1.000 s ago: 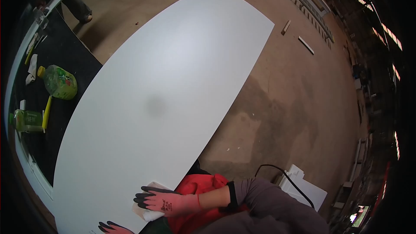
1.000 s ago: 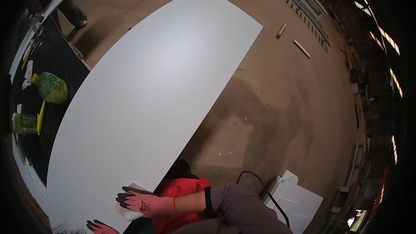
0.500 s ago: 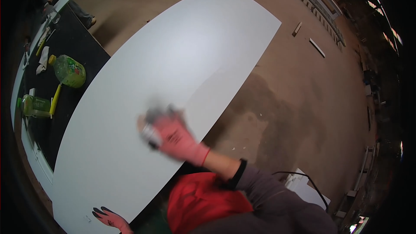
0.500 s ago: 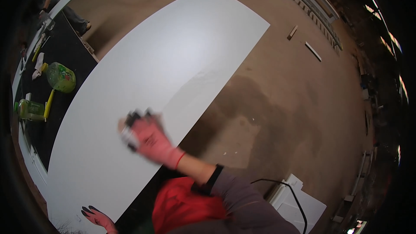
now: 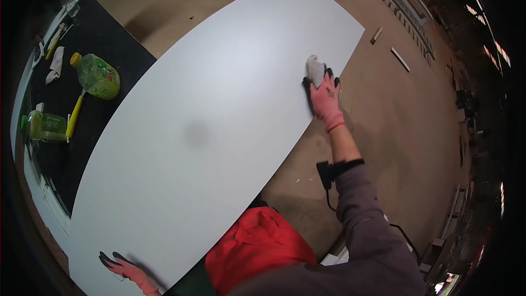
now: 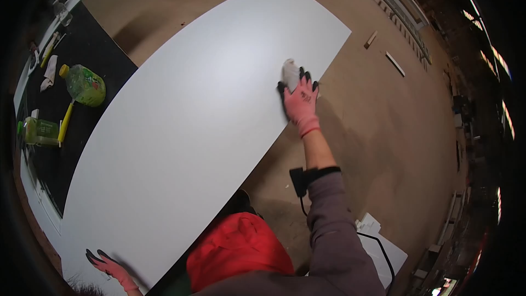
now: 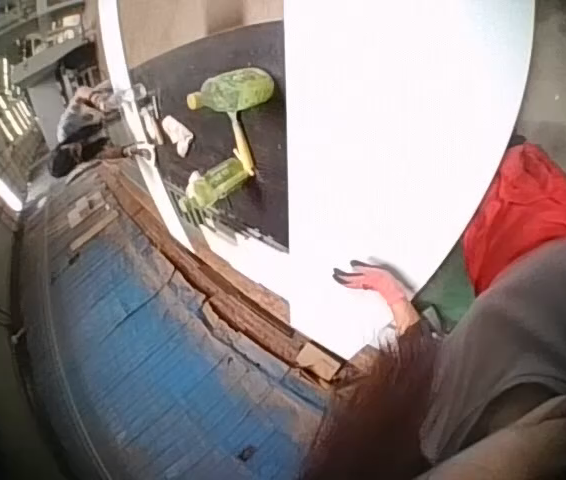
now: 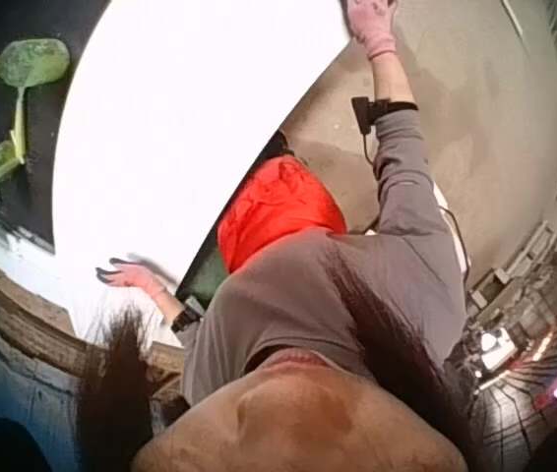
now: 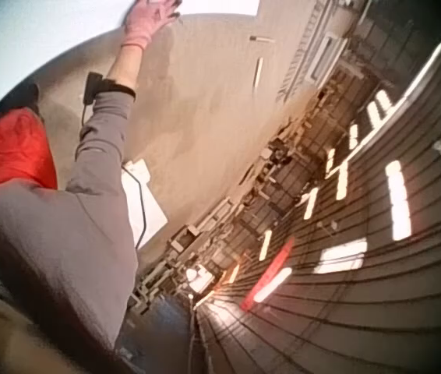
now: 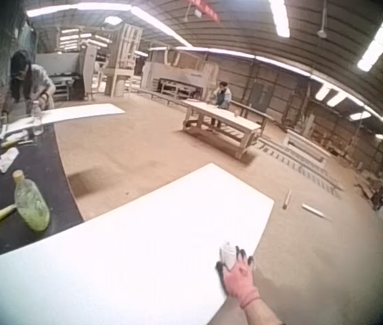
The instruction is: Cleaning and wiping down white laminate furniture panels using a rag and cleaning solution in a workshop.
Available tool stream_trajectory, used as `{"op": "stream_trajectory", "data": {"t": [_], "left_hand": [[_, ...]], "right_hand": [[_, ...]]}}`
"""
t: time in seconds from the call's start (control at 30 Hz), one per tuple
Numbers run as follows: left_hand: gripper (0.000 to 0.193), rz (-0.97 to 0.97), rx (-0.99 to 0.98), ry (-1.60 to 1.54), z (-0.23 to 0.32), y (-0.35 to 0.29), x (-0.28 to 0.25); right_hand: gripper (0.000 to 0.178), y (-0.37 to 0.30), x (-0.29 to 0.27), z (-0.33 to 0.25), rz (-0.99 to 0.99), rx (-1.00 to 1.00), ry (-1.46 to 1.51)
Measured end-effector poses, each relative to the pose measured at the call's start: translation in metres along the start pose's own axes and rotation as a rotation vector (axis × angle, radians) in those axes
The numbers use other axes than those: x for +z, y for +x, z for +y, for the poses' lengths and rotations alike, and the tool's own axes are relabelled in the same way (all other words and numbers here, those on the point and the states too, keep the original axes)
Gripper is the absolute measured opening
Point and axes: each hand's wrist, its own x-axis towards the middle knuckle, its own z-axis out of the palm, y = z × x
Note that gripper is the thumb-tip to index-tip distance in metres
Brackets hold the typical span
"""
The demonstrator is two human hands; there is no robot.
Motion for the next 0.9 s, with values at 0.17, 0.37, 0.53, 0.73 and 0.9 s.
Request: {"op": "stream_trajectory", "data": {"t": [0.17, 0.37, 0.53, 0.73, 0.9], "left_hand": [[0.049, -0.124, 0.178, -0.087, 0.005, 0.098, 0.052], [0.048, -0.216, 0.394, -0.077, 0.043, 0.178, 0.141], [0.045, -0.312, 0.492, -0.01, 0.05, 0.181, 0.189], [0.041, -0.266, 0.456, -0.169, 0.045, 0.189, 0.164], [0.038, -0.323, 0.411, -0.179, 0.074, 0.172, 0.172]], "right_hand": [[0.063, -0.088, 0.015, -0.035, -0.072, -0.128, -0.085], [0.063, -0.169, -0.017, -0.104, -0.295, -0.265, -0.1], [0.057, -0.101, -0.01, -0.064, -0.102, 0.006, -0.152], [0.062, -0.121, -0.014, -0.096, -0.259, -0.082, -0.142], [0.058, 0.018, 0.016, -0.036, -0.018, 0.187, -0.142]]}}
